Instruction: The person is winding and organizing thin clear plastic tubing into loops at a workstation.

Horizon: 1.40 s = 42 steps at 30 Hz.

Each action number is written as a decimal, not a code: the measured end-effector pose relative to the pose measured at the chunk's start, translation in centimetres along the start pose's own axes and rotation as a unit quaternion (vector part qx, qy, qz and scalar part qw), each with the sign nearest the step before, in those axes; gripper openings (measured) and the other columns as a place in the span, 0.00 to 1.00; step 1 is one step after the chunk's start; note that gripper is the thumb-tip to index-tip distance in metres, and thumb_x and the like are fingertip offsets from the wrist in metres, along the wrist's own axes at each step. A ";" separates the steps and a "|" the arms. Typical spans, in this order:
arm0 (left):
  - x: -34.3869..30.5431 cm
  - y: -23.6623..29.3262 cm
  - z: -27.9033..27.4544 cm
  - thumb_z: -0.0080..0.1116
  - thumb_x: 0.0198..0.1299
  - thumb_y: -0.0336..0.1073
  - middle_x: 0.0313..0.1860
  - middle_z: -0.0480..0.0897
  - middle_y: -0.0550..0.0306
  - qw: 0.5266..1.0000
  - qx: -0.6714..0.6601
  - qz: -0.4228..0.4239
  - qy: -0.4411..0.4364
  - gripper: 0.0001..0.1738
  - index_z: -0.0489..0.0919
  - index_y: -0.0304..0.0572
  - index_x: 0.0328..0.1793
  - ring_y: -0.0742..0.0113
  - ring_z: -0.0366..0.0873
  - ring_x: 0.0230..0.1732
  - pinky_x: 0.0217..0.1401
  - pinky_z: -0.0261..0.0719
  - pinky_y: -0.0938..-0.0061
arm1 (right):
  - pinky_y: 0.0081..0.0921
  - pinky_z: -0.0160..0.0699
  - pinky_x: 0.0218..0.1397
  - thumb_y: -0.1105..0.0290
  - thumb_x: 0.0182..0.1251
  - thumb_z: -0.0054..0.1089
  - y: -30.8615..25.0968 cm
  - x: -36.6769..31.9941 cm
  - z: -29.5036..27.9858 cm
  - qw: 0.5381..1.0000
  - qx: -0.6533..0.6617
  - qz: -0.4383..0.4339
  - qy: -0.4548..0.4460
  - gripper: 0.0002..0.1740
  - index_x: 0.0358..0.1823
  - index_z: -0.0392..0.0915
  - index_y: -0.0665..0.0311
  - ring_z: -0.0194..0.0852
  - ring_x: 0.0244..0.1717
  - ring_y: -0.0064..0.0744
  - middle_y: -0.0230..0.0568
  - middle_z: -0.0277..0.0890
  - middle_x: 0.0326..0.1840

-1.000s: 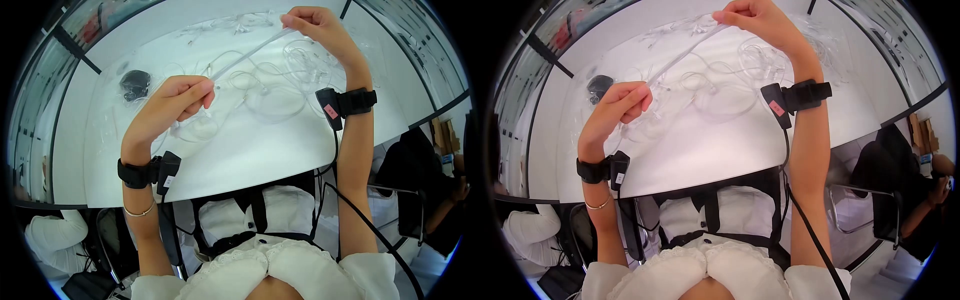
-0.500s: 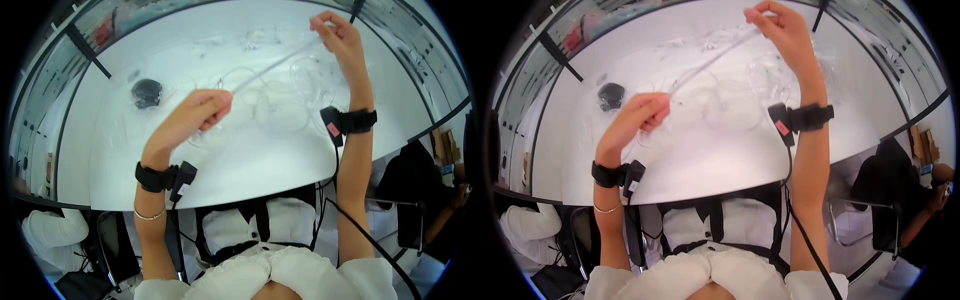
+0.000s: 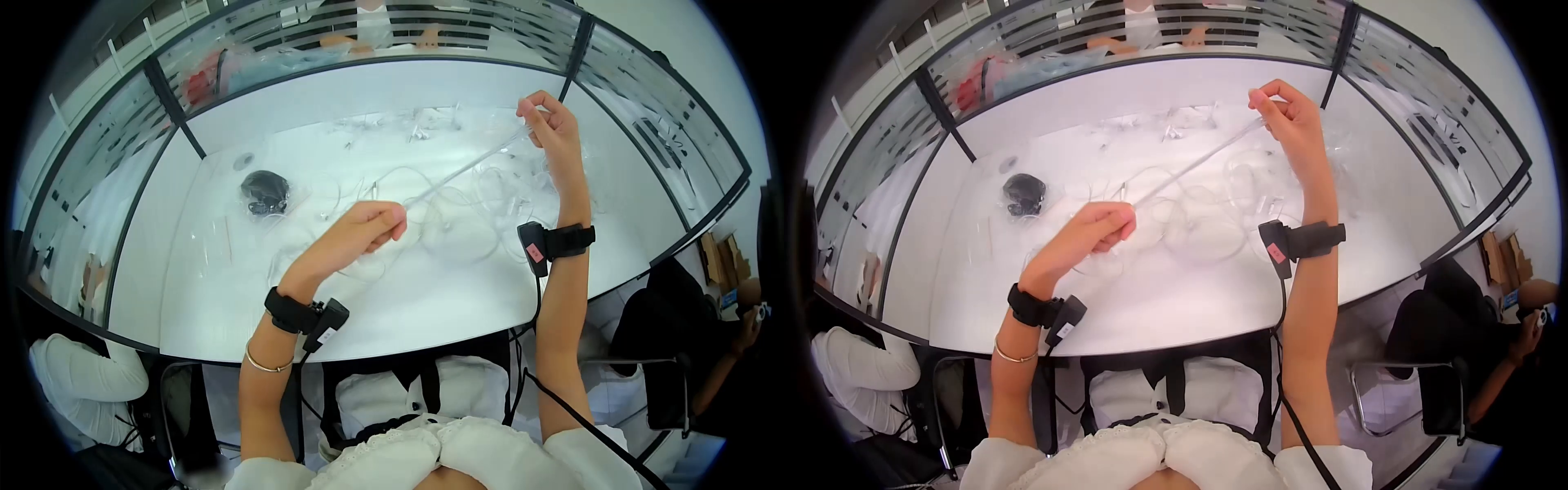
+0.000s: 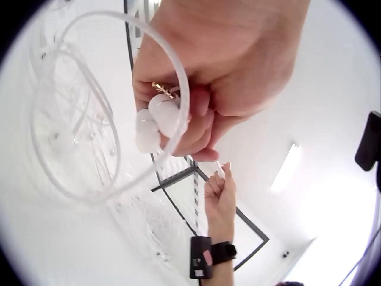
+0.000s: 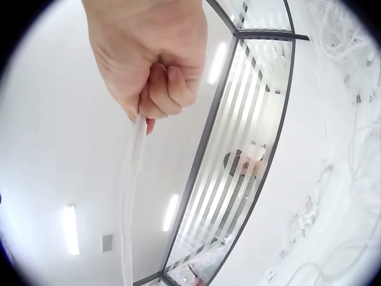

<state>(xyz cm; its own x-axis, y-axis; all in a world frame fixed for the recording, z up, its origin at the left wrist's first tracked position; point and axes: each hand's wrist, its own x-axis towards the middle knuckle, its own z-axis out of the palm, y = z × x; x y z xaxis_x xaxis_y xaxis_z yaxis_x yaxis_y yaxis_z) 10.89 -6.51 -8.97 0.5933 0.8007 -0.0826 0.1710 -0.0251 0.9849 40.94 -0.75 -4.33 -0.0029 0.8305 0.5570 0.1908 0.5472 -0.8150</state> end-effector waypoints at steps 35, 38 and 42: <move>-0.3 -0.2 0.0 0.44 0.65 0.59 0.22 0.69 0.67 0.945 -0.232 0.018 0.230 0.24 0.73 0.47 0.29 0.77 0.63 0.23 0.27 0.59 0.80 | 0.28 0.69 0.31 0.61 0.69 0.53 -2.8 -6.8 14.8 0.944 0.026 -0.036 -0.327 0.13 0.34 0.73 0.63 0.71 0.25 0.33 0.39 0.73 0.24; 0.1 -1.7 -0.7 0.53 0.62 0.48 0.25 0.71 0.69 0.935 -0.272 0.059 0.221 0.15 0.71 0.51 0.28 0.78 0.70 0.29 0.35 0.67 0.80 | 0.33 0.68 0.28 0.60 0.65 0.58 -3.1 -7.1 14.8 0.922 -0.134 -0.125 -0.341 0.12 0.36 0.71 0.60 0.72 0.24 0.42 0.40 0.73 0.23; 0.2 -2.1 -1.4 0.50 0.65 0.55 0.27 0.72 0.69 0.944 -0.269 0.060 0.179 0.18 0.71 0.52 0.31 0.78 0.70 0.29 0.31 0.67 0.80 | 0.27 0.64 0.27 0.66 0.62 0.63 -3.6 -7.4 14.5 0.927 -0.088 -0.174 -0.320 0.11 0.40 0.70 0.58 0.66 0.20 0.33 0.33 0.68 0.21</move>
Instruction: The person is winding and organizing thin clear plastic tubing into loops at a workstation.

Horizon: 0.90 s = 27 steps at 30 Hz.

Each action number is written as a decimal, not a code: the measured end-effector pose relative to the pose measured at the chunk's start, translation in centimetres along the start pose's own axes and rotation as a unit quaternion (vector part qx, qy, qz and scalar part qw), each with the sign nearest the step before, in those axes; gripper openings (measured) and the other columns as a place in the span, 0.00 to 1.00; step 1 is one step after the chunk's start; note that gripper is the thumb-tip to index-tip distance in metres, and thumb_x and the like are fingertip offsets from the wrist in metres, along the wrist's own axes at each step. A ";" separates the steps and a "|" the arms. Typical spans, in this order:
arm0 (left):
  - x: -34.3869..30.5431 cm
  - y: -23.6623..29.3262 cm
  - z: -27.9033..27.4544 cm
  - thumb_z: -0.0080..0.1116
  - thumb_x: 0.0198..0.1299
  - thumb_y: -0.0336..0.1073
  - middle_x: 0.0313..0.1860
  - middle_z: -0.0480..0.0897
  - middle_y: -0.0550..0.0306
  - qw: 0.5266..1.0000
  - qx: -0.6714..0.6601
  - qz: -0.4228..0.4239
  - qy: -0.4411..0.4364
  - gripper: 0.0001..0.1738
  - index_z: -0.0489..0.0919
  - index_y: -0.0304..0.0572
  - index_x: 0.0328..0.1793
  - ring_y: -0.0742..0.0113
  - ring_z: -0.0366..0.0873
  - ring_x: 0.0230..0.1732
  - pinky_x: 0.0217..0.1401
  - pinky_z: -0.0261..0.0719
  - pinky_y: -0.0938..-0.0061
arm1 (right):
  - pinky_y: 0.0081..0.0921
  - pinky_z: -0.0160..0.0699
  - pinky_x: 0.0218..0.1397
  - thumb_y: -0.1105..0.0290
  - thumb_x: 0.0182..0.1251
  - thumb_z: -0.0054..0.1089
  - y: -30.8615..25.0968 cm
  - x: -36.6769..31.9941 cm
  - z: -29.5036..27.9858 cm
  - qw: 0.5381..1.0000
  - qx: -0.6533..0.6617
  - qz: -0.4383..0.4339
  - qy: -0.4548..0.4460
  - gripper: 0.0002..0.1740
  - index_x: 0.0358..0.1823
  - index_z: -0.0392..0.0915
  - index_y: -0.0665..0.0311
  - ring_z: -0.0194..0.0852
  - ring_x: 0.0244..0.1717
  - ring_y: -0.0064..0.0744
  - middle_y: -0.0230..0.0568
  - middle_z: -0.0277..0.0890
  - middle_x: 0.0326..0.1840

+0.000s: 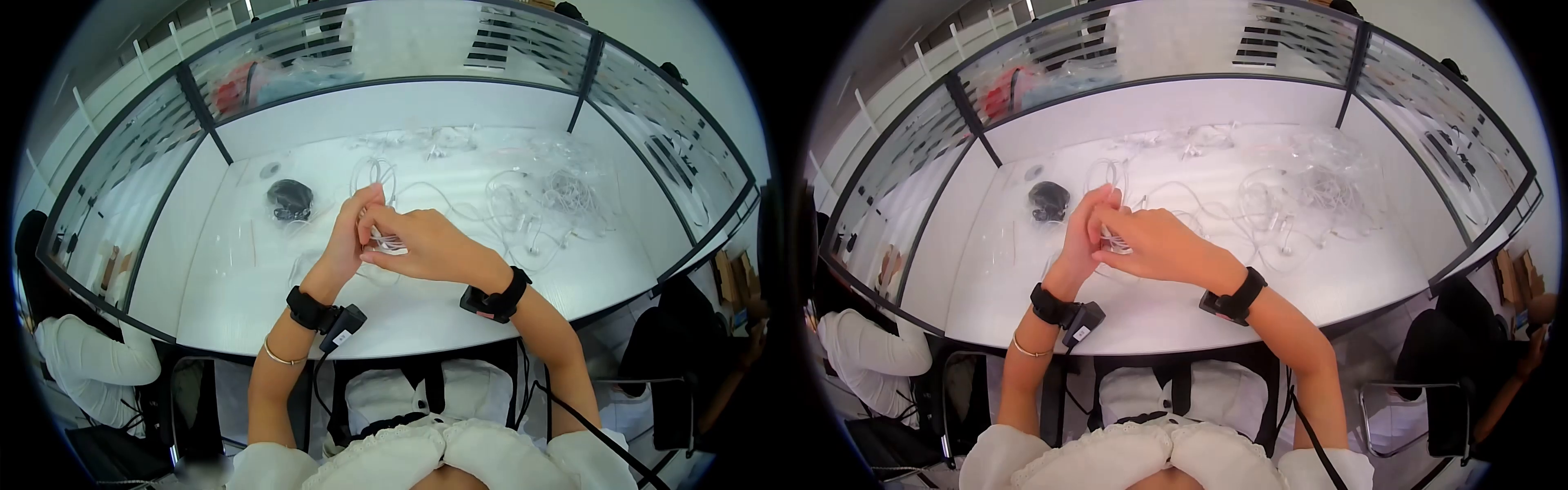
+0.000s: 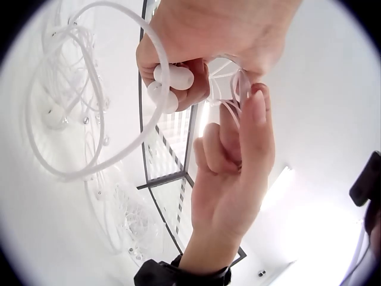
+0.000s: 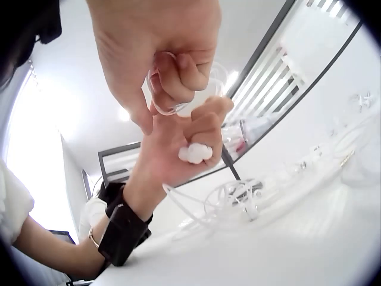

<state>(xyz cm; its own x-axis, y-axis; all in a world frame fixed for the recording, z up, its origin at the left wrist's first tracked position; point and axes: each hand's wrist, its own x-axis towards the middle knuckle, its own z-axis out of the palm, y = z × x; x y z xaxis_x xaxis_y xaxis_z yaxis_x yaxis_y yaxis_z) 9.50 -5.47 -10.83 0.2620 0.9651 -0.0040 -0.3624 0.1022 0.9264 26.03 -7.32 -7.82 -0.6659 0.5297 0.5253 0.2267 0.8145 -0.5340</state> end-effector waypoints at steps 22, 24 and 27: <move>-1.3 5.6 4.7 0.45 0.73 0.45 0.15 0.55 0.74 0.911 0.349 0.218 -0.016 0.26 0.60 0.46 0.19 0.84 0.47 0.18 0.19 0.44 0.81 | 0.35 0.57 0.72 0.49 0.56 0.67 3.8 -3.7 -10.1 0.986 0.030 0.128 -0.103 0.46 0.71 0.60 0.66 0.58 0.71 0.41 0.49 0.62 0.70; -1.7 6.5 6.0 0.46 0.72 0.44 0.17 0.57 0.71 0.895 0.383 0.225 -0.036 0.22 0.70 0.36 0.28 0.80 0.51 0.22 0.23 0.50 0.78 | 0.35 0.52 0.75 0.50 0.58 0.66 2.9 -2.9 -9.2 0.992 0.084 0.081 -0.043 0.45 0.72 0.58 0.64 0.53 0.74 0.40 0.47 0.58 0.73; -2.0 7.1 7.6 0.47 0.72 0.43 0.18 0.59 0.67 0.873 0.412 0.259 -0.045 0.21 0.77 0.29 0.35 0.77 0.53 0.24 0.25 0.54 0.77 | 0.33 0.61 0.68 0.54 0.65 0.59 -0.2 -1.7 -8.1 0.984 0.162 0.071 0.029 0.30 0.62 0.69 0.67 0.68 0.62 0.36 0.45 0.73 0.59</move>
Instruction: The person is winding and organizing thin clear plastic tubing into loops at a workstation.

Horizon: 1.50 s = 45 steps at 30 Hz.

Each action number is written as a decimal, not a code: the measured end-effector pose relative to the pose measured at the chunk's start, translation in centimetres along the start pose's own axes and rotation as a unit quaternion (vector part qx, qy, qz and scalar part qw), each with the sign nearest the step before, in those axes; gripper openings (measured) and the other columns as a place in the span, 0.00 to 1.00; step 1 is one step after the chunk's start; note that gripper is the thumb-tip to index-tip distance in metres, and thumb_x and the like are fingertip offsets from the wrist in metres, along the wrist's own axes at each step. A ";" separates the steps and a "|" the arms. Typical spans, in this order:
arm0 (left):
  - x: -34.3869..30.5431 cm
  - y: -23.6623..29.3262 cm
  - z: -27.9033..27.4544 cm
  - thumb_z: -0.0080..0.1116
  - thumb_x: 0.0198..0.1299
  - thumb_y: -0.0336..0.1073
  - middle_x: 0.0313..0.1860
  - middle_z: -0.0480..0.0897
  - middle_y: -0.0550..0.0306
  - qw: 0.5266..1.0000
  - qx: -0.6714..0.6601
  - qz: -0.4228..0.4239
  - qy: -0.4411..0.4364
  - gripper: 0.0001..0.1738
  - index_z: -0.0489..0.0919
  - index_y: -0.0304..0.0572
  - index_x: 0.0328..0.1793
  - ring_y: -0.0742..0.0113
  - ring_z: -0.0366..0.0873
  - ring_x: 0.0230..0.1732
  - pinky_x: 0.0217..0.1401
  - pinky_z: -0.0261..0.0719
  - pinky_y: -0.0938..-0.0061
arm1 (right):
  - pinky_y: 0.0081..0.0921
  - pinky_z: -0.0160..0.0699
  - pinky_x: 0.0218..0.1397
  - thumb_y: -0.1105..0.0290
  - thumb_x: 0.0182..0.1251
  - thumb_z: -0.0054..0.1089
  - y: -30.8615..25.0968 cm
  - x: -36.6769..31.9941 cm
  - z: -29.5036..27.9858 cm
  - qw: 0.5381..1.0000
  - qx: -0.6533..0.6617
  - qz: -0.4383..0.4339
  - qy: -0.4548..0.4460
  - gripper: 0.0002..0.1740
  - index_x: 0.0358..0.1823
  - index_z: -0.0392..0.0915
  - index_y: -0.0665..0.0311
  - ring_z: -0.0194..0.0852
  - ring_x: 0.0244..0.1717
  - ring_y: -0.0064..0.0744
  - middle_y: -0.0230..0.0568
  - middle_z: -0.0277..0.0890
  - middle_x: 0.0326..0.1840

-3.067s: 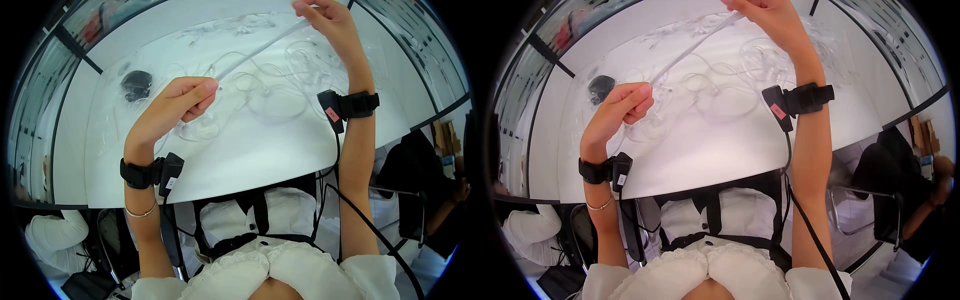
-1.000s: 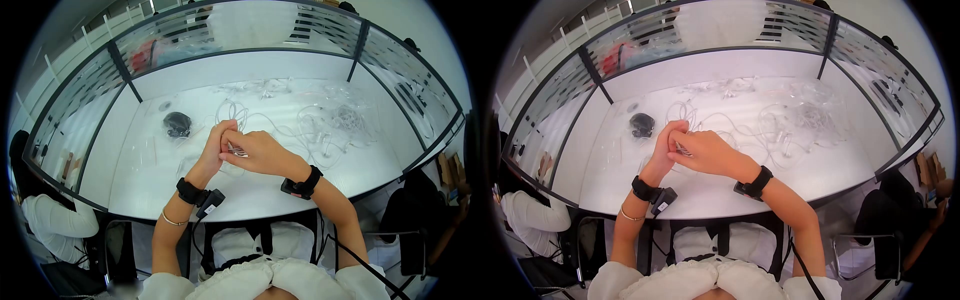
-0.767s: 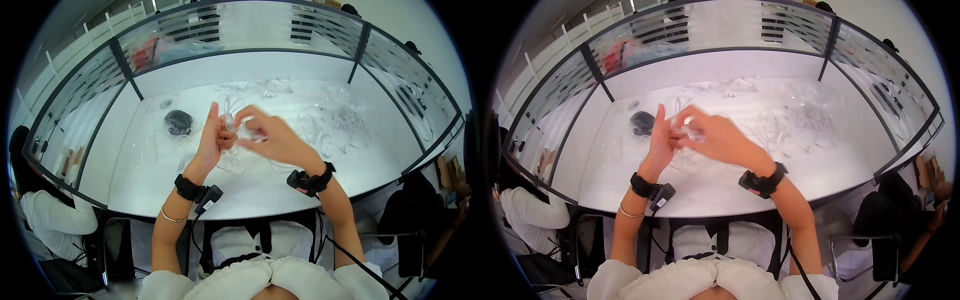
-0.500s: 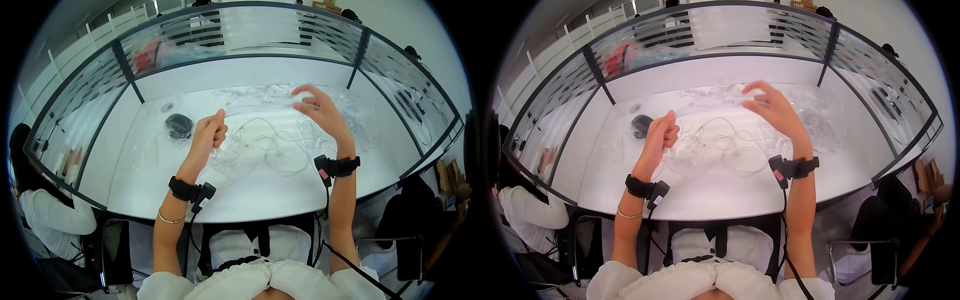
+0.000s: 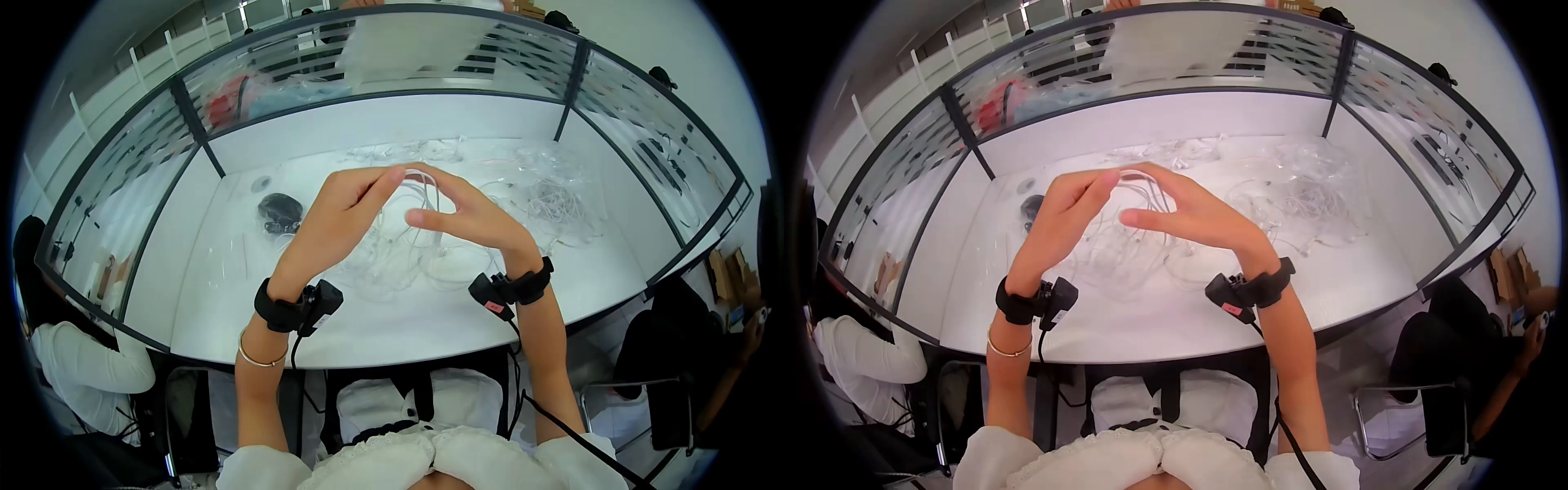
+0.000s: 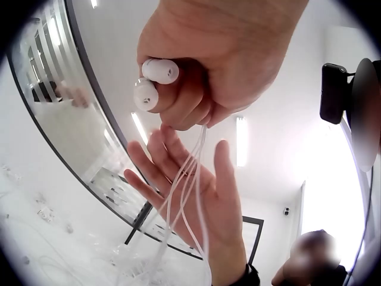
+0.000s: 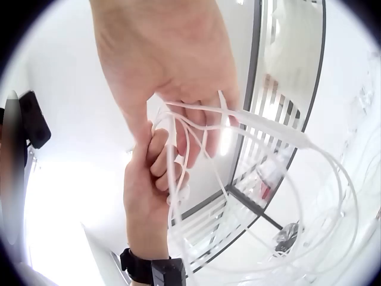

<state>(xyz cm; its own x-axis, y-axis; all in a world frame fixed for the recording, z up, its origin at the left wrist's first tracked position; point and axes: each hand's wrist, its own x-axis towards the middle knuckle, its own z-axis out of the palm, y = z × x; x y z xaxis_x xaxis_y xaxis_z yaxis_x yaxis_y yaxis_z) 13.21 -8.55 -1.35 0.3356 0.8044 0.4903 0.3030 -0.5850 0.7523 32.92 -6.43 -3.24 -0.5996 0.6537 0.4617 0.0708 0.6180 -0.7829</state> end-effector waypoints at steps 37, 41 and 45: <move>-5.5 -5.1 -4.6 0.50 0.69 0.39 0.12 0.61 0.45 0.933 0.356 0.055 -0.001 0.18 0.68 0.37 0.26 0.51 0.56 0.14 0.19 0.54 0.66 | 0.17 0.39 0.18 0.52 0.70 0.53 2.3 -0.4 -2.5 0.962 0.050 0.268 -0.015 0.24 0.21 0.71 0.63 0.39 0.16 0.12 0.19 0.48 0.14; -5.0 -6.9 -4.6 0.50 0.69 0.39 0.10 0.62 0.48 0.883 0.455 0.101 0.060 0.18 0.67 0.39 0.27 0.51 0.59 0.11 0.16 0.55 0.64 | 0.16 0.37 0.18 0.53 0.70 0.53 2.7 0.1 -1.9 0.954 0.015 0.300 0.003 0.25 0.18 0.67 0.60 0.39 0.17 0.12 0.19 0.49 0.16; -4.6 -7.8 -4.1 0.49 0.70 0.39 0.09 0.62 0.49 0.880 0.453 0.090 0.112 0.18 0.68 0.39 0.27 0.50 0.59 0.10 0.15 0.55 0.63 | 0.17 0.36 0.19 0.53 0.71 0.51 3.2 0.4 -1.6 0.969 0.065 0.234 0.042 0.25 0.18 0.63 0.57 0.38 0.17 0.12 0.19 0.50 0.17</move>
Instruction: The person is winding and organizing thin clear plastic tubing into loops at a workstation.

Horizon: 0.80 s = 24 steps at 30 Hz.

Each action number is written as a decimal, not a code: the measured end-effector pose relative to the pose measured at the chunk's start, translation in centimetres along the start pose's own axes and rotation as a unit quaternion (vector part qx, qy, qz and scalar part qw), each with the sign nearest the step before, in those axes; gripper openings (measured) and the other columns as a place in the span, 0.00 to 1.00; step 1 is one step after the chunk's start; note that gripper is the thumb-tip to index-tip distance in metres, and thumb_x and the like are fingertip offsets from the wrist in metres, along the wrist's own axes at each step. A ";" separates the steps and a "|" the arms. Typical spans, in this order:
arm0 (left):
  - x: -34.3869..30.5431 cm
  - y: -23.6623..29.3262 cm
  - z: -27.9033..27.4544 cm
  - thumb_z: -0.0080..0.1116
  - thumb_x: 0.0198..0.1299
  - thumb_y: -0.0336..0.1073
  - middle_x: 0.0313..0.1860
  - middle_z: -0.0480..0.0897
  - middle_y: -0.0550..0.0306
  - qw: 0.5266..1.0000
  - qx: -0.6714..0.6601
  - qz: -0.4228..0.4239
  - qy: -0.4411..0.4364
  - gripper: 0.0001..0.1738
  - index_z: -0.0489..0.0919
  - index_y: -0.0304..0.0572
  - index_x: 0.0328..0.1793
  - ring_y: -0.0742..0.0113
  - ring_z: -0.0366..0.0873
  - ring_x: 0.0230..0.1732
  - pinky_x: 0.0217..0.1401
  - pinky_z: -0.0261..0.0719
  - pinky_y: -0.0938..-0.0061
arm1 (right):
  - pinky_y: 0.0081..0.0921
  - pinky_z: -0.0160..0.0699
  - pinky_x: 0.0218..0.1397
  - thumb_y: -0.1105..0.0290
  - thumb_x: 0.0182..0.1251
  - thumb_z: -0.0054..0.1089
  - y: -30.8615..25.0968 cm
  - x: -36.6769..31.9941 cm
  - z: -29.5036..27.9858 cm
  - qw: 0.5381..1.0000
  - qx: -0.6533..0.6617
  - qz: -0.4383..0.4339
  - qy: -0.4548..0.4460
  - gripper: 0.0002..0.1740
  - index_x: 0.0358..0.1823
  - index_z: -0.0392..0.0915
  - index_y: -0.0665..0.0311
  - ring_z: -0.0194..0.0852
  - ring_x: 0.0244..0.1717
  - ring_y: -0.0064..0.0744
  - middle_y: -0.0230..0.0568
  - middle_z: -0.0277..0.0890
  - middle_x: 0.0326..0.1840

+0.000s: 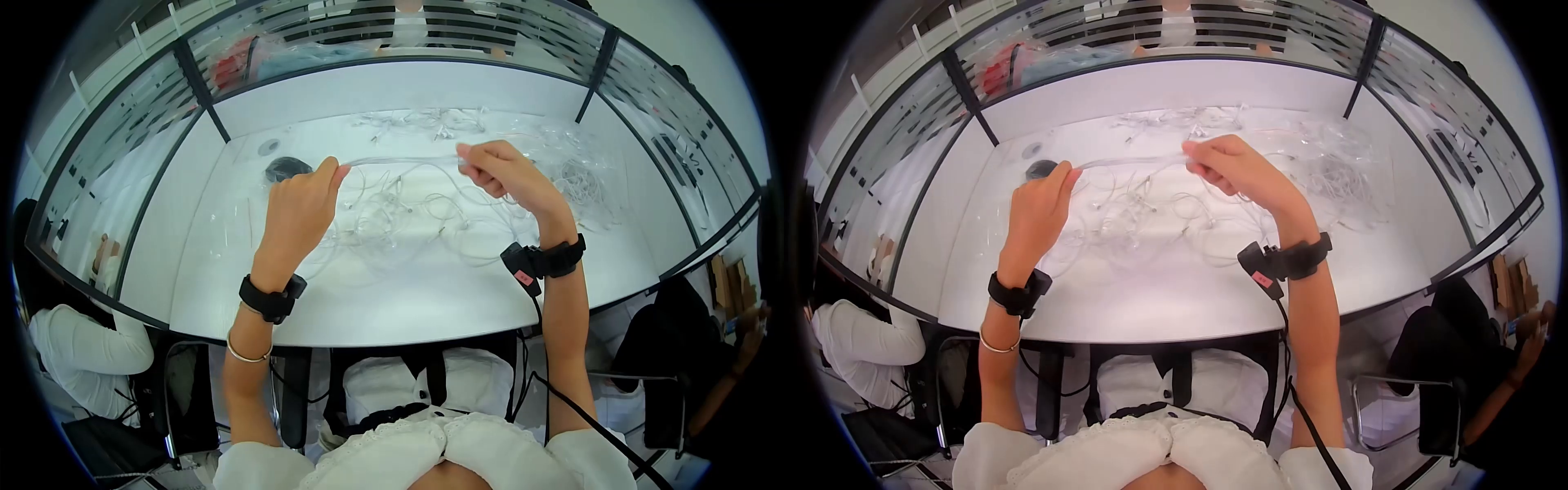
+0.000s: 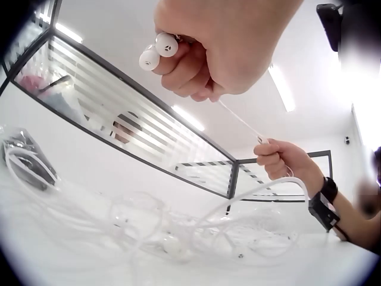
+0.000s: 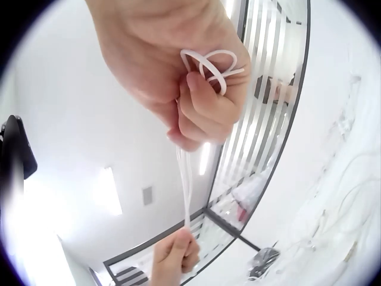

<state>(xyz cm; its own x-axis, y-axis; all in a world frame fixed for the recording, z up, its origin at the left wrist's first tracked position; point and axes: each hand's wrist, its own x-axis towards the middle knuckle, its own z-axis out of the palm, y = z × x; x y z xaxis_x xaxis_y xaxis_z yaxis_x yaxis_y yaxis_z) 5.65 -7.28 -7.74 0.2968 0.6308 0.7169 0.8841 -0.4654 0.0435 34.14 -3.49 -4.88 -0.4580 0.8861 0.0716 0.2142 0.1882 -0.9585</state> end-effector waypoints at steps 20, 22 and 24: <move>2.3 7.6 2.0 0.39 0.70 0.46 0.17 0.56 0.71 0.704 -0.663 -0.231 -0.111 0.21 0.63 0.45 0.23 0.82 0.47 0.18 0.20 0.44 0.79 | 0.32 0.65 0.23 0.62 0.75 0.44 -2.6 -0.5 7.0 0.909 -0.239 -0.305 0.155 0.17 0.28 0.67 0.64 0.70 0.20 0.46 0.44 0.71 0.16; 2.3 7.3 2.2 0.37 0.69 0.49 0.18 0.57 0.72 0.693 -0.667 -0.240 -0.133 0.22 0.64 0.45 0.24 0.81 0.47 0.19 0.21 0.42 0.80 | 0.32 0.67 0.23 0.62 0.74 0.46 -2.4 -0.4 6.7 0.894 -0.290 -0.304 0.155 0.16 0.28 0.67 0.63 0.70 0.20 0.46 0.44 0.71 0.18; 1.9 7.1 2.4 0.34 0.67 0.51 0.19 0.58 0.72 0.683 -0.669 -0.250 -0.153 0.23 0.66 0.45 0.25 0.81 0.46 0.20 0.22 0.40 0.81 | 0.32 0.67 0.23 0.63 0.74 0.47 -2.1 -0.5 6.8 0.868 -0.357 -0.306 0.159 0.15 0.28 0.66 0.63 0.71 0.20 0.45 0.44 0.72 0.19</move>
<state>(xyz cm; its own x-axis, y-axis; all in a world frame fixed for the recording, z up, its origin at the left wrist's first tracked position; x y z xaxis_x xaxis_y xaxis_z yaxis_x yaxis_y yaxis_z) 13.33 -7.84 -7.76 0.3218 0.9233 0.2098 -0.1583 -0.1660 0.9733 28.02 -7.19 -4.83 -0.4372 0.5787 0.6884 0.5474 0.7786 -0.3069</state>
